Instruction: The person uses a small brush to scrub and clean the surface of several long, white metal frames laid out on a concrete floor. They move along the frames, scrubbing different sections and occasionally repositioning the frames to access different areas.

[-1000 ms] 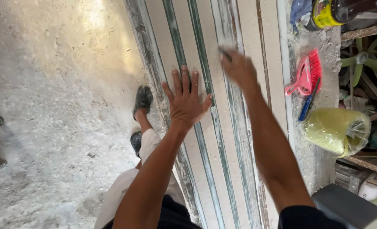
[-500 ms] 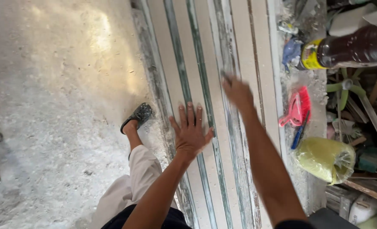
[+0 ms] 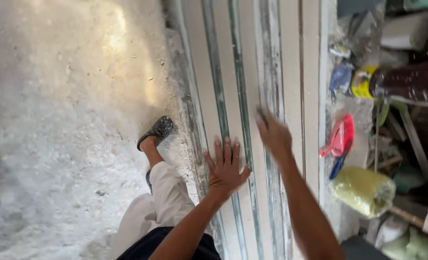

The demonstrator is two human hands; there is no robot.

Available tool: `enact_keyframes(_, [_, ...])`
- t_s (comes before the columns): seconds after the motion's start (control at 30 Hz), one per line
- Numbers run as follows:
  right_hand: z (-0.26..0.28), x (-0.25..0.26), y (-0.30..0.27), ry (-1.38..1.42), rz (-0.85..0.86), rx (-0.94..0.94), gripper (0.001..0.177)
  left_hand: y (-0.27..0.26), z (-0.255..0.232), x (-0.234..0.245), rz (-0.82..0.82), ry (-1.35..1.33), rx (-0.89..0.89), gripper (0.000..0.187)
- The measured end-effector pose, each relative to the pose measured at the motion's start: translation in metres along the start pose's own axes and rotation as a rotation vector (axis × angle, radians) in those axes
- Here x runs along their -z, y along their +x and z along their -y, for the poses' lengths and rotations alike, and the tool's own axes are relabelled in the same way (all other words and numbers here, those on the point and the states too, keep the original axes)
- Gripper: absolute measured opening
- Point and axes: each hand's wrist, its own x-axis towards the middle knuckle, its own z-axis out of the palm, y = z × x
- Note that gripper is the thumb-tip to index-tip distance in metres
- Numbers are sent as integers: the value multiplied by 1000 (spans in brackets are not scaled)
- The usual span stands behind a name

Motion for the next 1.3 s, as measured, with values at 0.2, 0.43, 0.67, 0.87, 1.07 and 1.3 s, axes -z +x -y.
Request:
enact_keyframes(0.2, [-48,-29,-21,105,-38,45,54,105,62,59,-134,75,-138,85])
enact_keyframes(0.43, [-59,-32,-6,-36,105,-104,51,322,129,155,-103,59,39,86])
enact_keyframes(0.67, [33,48,97,137,-210,327,46,328,123,169,-34,109,63,85])
enact_keyframes(0.87, [-86,-51,-21,93,-102,131,61,342,117,168,-61,81,75,88])
enact_keyframes(1.07, [44,66,70,-25,94,25,41,343,122,166,-79,87,90,89])
enact_keyframes(1.3, [-50,-22,6,59,47,7,55,349,117,167,-27,82,67,91])
